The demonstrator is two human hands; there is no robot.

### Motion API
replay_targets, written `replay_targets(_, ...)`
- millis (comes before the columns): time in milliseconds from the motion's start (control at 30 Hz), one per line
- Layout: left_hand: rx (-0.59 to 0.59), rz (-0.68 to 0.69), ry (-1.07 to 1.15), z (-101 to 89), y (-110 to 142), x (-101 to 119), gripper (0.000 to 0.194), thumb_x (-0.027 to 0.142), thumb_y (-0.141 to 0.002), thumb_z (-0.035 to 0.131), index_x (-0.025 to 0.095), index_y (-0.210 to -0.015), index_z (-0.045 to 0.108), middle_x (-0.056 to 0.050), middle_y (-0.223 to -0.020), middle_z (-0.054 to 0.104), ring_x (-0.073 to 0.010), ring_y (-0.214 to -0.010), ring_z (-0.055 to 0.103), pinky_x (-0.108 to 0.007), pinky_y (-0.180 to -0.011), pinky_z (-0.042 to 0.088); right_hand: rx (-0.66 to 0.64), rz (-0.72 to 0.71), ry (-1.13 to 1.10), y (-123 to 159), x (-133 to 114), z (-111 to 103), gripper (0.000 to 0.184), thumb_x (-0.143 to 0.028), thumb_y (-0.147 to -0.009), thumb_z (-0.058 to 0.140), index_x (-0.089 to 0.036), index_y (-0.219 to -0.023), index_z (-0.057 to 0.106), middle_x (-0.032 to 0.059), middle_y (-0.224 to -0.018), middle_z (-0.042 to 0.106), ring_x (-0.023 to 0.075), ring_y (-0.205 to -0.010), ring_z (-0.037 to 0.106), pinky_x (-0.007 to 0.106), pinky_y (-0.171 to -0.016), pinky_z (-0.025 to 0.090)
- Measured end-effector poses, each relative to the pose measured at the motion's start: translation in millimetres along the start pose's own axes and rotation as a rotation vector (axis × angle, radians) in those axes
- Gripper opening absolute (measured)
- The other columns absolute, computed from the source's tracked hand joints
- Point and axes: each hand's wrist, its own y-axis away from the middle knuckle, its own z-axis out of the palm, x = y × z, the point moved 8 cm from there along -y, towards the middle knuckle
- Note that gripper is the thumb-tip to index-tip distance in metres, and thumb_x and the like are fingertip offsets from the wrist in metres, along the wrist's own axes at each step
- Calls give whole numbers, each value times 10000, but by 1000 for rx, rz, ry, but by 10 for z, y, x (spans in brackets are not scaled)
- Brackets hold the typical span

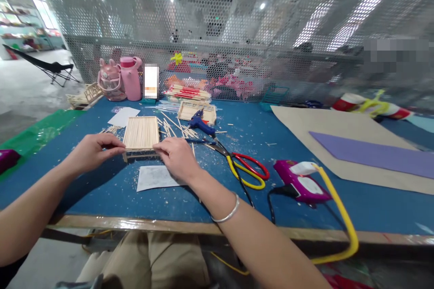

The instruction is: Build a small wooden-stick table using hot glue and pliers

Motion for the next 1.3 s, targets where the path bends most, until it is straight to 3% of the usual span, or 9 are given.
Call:
replay_targets(200,-1,2,0,2,3,-13,193,361,-747,570,202,-747,678,-33,-739,688,-153,-662,593,-263,-615,442,185,117,-104,29,106,-217,396,-126,-753,454,-169,-1138,537,1,-707,577,121,-616,508,247,-628,416)
replay_targets(267,2,11,-1,0,0,-1,197,368,-745,569,205,-743,681,-33,-734,688,-153,-655,593,-262,-609,443,213,76,-57,31,70,-243,312,-172,-801,435,-174,-1079,577,25,-752,580,137,-676,517,268,-664,415)
replay_targets(467,2,32,-15,2,-4,27,196,352,-755,559,201,-745,684,-40,-734,683,-154,-659,590,-267,-609,443,20,-46,131,-2,-19,14,236,-296,-861,476,-192,-910,683,57,-807,594,163,-769,513,296,-702,383)
replay_targets(633,45,48,-3,-53,15,96,181,354,-747,579,206,-731,680,-33,-732,681,-144,-656,580,-263,-621,448,92,-69,142,7,-44,-24,180,-260,-835,529,-198,-816,697,41,-735,599,158,-725,509,300,-691,368)
replay_targets(833,339,-126,485,-228,-60,165,377,405,-625,701,155,-901,648,-19,-678,645,-121,-588,571,-246,-568,466,189,42,-168,20,-51,-179,108,-214,-778,586,-185,-703,658,14,-645,593,135,-660,538,270,-645,408)
replay_targets(933,333,-149,750,-78,-202,271,340,457,-621,698,147,-754,654,-25,-719,648,-99,-562,566,-251,-577,486,190,141,-317,30,-15,-183,97,-208,-752,594,-186,-663,625,-2,-627,584,123,-624,537,252,-606,419)
replay_targets(1100,258,-9,968,182,-367,599,359,516,-728,591,166,-789,634,-22,-737,637,-127,-719,597,-270,-688,495,195,196,-428,50,-13,-177,117,-188,-721,595,-176,-607,572,-8,-624,582,113,-615,524,248,-617,420)
replay_targets(1200,215,17,1065,247,-347,707,321,505,-763,561,186,-775,591,33,-580,540,-84,-555,526,-222,-564,455,38,150,-460,11,-2,-160,54,-221,-725,591,-175,-695,596,-11,-657,587,109,-623,515,240,-618,416)
replay_targets(1300,224,4,1031,216,-281,678,307,497,-778,547,191,-763,571,82,-459,341,-53,-396,314,-177,-397,276,-75,212,-383,1,240,-277,223,-323,-775,538,-175,-932,595,-14,-665,580,105,-577,491,225,-557,391)
